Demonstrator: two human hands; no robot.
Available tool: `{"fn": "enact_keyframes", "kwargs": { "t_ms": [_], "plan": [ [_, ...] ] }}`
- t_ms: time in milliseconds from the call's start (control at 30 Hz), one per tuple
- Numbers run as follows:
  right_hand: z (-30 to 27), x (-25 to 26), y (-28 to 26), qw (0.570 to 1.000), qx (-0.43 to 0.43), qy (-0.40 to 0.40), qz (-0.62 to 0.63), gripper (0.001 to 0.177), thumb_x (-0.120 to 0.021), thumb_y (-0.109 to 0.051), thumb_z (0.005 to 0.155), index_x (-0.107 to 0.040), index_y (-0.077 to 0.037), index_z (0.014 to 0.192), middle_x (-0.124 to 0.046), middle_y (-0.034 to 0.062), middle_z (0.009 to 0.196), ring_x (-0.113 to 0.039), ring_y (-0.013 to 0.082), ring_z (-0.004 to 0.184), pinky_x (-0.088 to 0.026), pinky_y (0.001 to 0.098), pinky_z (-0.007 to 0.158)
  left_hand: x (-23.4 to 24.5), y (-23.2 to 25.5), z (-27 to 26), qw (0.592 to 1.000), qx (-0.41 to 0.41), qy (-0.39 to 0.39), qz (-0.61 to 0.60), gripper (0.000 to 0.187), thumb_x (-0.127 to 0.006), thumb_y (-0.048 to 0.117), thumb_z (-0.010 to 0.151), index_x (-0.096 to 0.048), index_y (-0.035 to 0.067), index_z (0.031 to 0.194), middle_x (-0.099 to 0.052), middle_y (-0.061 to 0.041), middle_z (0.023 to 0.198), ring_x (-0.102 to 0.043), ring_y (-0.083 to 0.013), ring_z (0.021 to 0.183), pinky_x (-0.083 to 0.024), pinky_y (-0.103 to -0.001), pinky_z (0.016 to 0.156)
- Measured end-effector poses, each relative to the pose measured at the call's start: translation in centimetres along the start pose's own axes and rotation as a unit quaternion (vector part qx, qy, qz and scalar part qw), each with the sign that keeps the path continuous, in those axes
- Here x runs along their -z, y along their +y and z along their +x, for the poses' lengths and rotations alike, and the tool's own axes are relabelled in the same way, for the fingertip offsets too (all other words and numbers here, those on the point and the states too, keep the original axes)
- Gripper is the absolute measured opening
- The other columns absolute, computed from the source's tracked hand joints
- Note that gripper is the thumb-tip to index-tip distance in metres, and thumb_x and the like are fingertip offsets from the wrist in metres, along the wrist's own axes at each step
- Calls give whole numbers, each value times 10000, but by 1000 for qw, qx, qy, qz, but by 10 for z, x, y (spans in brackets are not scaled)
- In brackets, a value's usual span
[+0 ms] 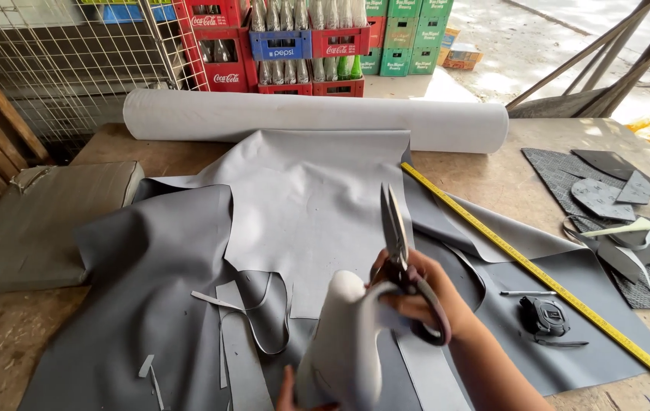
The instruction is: The person measures and marks a large sheet of gray fabric using a yellow ruler and a pen. They then use scissors to cut the fabric along the marked lines, creating rectangular pieces. The person also marks diagonal lines on a smaller cut piece of fabric.
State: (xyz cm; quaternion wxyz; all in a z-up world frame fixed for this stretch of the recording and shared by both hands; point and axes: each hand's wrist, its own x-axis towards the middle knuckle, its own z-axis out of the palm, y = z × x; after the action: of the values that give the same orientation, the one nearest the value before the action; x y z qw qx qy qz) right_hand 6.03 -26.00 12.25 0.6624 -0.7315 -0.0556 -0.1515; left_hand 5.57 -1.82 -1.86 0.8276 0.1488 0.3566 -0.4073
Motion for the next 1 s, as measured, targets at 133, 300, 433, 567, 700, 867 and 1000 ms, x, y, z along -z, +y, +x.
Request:
{"fn": "enact_keyframes", "kwargs": {
  "t_ms": [133,300,433,567,700,867,1000],
  "plan": [
    [-39,10,-13,967,-6,-250,53,446,-871,-230,791,-623,-33,1105,-716,45,954,-655,131,852,-543,274,730,-38,4,51,988,-11,-143,-55,992,-354,846,845,-498,152,1539,-503,-171,1550,-420,-370,1431,-258,-520,1223],
    [-86,43,-27,905,-59,-350,-235,592,-464,-672,934,-741,-194,1145,-767,-36,1051,-666,108,845,-476,242,786,-33,128,167,966,-152,-204,-35,357,-747,380,891,-704,103,1112,-759,-81,992,-726,-212,932,-602,-340,798],
    [-113,59,28,928,-231,-284,-70,497,-748,-499,778,-743,-98,1073,-778,-4,948,-684,84,860,-474,212,765,-82,148,149,905,-340,-156,202,341,-614,-2,812,-644,19,1151,-692,-167,1002,-647,-251,905,-516,-304,768],
    [-137,111,182,961,-276,12,5,346,-879,32,770,-723,2,1078,-772,155,770,-663,199,743,-482,303,780,-123,157,107,810,-457,-246,274,501,-665,35,647,-634,70,1146,-680,-81,984,-613,-208,882,-466,-290,737],
    [-146,137,270,829,-443,155,-305,364,-976,-274,712,-769,-211,1006,-801,-24,890,-666,127,849,-482,234,805,-132,120,74,801,-426,-254,336,484,-657,-10,644,-650,37,1126,-702,-107,966,-622,-242,882,-459,-345,749],
    [-114,183,320,749,-436,-3,-500,833,-908,-699,658,-662,-321,1358,-712,-38,1360,-679,186,1260,-530,330,1058,-135,54,36,608,-445,-314,577,185,-690,125,809,-669,92,991,-616,22,878,-529,-108,841,-412,-265,755],
    [-71,128,151,990,-125,-2,57,944,-766,-301,791,-309,-115,1596,-479,149,1594,-466,309,1469,-377,441,1162,-133,27,17,573,-432,-362,596,343,-653,146,858,-676,82,1195,-603,30,924,-517,-119,837,-416,-276,749]
  ]
}}
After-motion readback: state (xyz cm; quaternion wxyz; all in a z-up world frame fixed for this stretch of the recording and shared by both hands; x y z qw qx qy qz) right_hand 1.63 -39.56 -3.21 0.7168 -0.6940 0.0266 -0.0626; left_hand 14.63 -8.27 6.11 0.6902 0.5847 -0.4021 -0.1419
